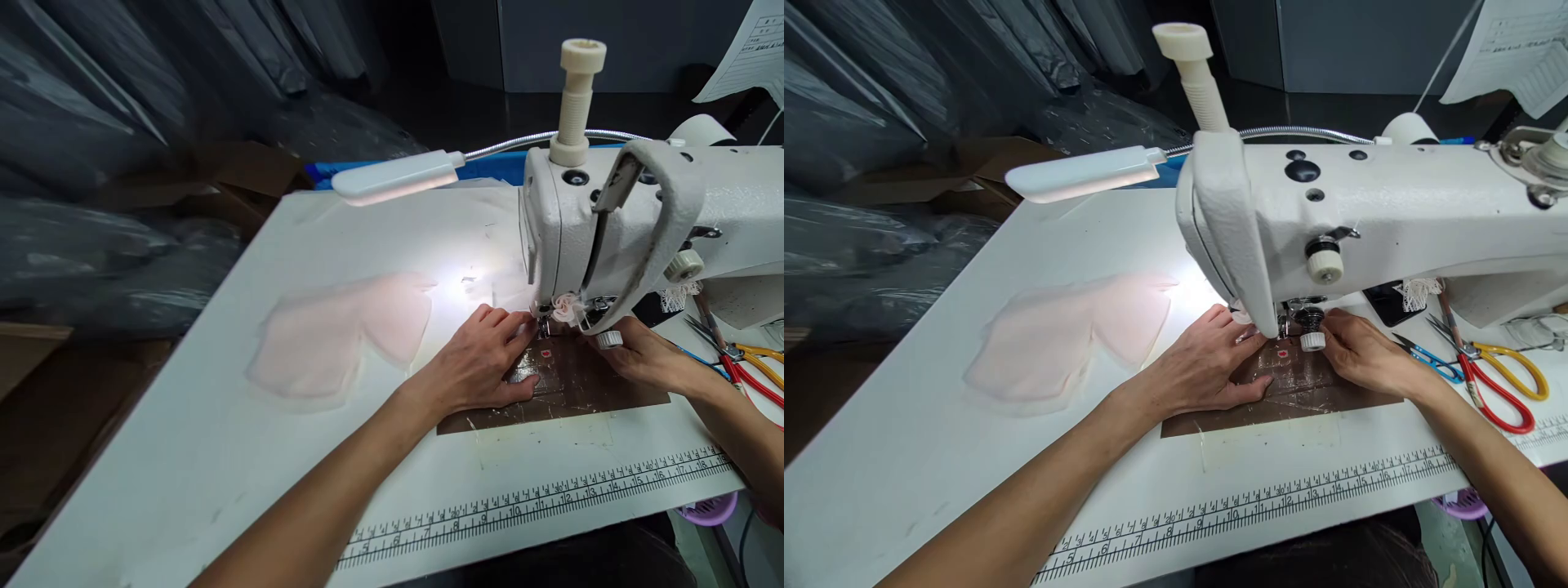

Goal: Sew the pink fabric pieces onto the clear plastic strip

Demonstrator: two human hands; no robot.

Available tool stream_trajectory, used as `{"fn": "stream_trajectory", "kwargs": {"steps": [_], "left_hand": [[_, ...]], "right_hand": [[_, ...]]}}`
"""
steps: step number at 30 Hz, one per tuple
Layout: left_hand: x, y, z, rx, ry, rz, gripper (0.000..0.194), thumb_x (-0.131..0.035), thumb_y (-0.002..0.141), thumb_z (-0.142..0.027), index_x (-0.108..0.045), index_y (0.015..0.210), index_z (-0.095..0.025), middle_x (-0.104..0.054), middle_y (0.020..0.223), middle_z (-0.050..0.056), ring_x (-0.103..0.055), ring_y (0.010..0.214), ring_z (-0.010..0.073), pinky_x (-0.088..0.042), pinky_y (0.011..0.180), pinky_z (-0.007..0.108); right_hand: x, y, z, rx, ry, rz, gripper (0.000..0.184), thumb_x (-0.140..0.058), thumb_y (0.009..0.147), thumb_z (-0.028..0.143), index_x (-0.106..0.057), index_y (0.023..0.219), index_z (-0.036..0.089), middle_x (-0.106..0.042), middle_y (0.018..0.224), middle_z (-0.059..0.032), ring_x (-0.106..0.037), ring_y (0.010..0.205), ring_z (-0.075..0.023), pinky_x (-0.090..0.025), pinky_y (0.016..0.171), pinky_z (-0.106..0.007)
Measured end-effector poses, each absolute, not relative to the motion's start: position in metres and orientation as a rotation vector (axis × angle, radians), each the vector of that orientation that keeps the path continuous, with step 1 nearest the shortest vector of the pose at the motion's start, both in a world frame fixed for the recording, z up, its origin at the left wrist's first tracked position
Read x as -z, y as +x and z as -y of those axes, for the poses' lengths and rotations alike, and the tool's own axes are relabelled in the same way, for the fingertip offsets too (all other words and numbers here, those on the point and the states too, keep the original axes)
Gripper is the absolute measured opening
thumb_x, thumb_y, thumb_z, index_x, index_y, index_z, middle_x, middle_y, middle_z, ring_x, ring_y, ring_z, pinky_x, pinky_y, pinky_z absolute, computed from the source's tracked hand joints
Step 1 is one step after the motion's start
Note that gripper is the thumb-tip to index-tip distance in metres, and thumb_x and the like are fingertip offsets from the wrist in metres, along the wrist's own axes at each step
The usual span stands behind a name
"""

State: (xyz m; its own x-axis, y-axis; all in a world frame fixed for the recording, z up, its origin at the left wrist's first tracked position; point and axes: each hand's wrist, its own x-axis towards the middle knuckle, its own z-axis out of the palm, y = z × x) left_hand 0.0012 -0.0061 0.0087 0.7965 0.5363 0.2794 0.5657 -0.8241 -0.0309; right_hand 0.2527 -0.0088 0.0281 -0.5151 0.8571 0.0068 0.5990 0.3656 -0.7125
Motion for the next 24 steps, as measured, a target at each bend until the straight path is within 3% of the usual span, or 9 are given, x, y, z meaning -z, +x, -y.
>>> {"fn": "stream_trajectory", "kwargs": {"steps": [5,11,14,21,24], "left_hand": [[-0.008,0.001,0.007,0.381,-2.865,0.919,0.044,-0.046,0.091,-0.049,-0.060,0.110,-0.012,-0.061,0.101,0.012,-0.053,0.087,0.0252,-0.040,0.076,0.038],[-0.004,0.002,0.007,0.402,-2.874,0.941,0.042,-0.046,0.091,-0.048,-0.059,0.111,-0.013,-0.061,0.096,0.012,-0.053,0.088,0.0275,-0.041,0.076,0.041],[-0.002,0.003,0.009,0.417,-2.875,0.994,0.041,-0.046,0.091,-0.047,-0.058,0.113,-0.014,-0.061,0.099,0.012,-0.053,0.092,0.0290,-0.041,0.076,0.042],[-0.007,0.006,0.011,0.452,-3.012,1.160,0.050,-0.048,0.091,-0.042,-0.043,0.129,-0.010,-0.061,0.108,0.014,-0.056,0.103,0.0286,-0.040,0.094,0.046],[-0.009,0.007,0.009,0.430,-3.078,1.218,0.047,-0.045,0.093,-0.042,-0.044,0.128,-0.011,-0.062,0.109,0.013,-0.057,0.105,0.0274,-0.037,0.100,0.047]], "right_hand": [[-0.020,0.246,0.005,-0.731,-1.347,2.204,0.024,-0.037,0.091,0.024,-0.053,0.073,0.020,-0.061,0.074,-0.0051,-0.055,0.068,-0.0173,-0.048,0.065,-0.029],[-0.020,0.243,0.018,-0.787,-1.309,2.153,0.026,-0.047,0.093,0.039,-0.062,0.086,0.019,-0.067,0.092,-0.0073,-0.061,0.078,-0.0192,-0.052,0.070,-0.030],[-0.016,0.245,0.017,-0.727,-1.386,2.089,0.019,-0.050,0.088,0.032,-0.062,0.083,0.018,-0.067,0.091,-0.0074,-0.061,0.078,-0.0195,-0.052,0.070,-0.030],[-0.012,0.246,0.011,-0.707,-1.430,2.004,0.023,-0.046,0.084,0.031,-0.062,0.088,0.016,-0.065,0.088,-0.0089,-0.062,0.077,-0.0207,-0.051,0.070,-0.031],[-0.011,0.245,0.013,-0.691,-1.407,1.997,0.023,-0.045,0.084,0.032,-0.061,0.088,0.016,-0.065,0.088,-0.0094,-0.063,0.076,-0.0211,-0.051,0.067,-0.030]]}}
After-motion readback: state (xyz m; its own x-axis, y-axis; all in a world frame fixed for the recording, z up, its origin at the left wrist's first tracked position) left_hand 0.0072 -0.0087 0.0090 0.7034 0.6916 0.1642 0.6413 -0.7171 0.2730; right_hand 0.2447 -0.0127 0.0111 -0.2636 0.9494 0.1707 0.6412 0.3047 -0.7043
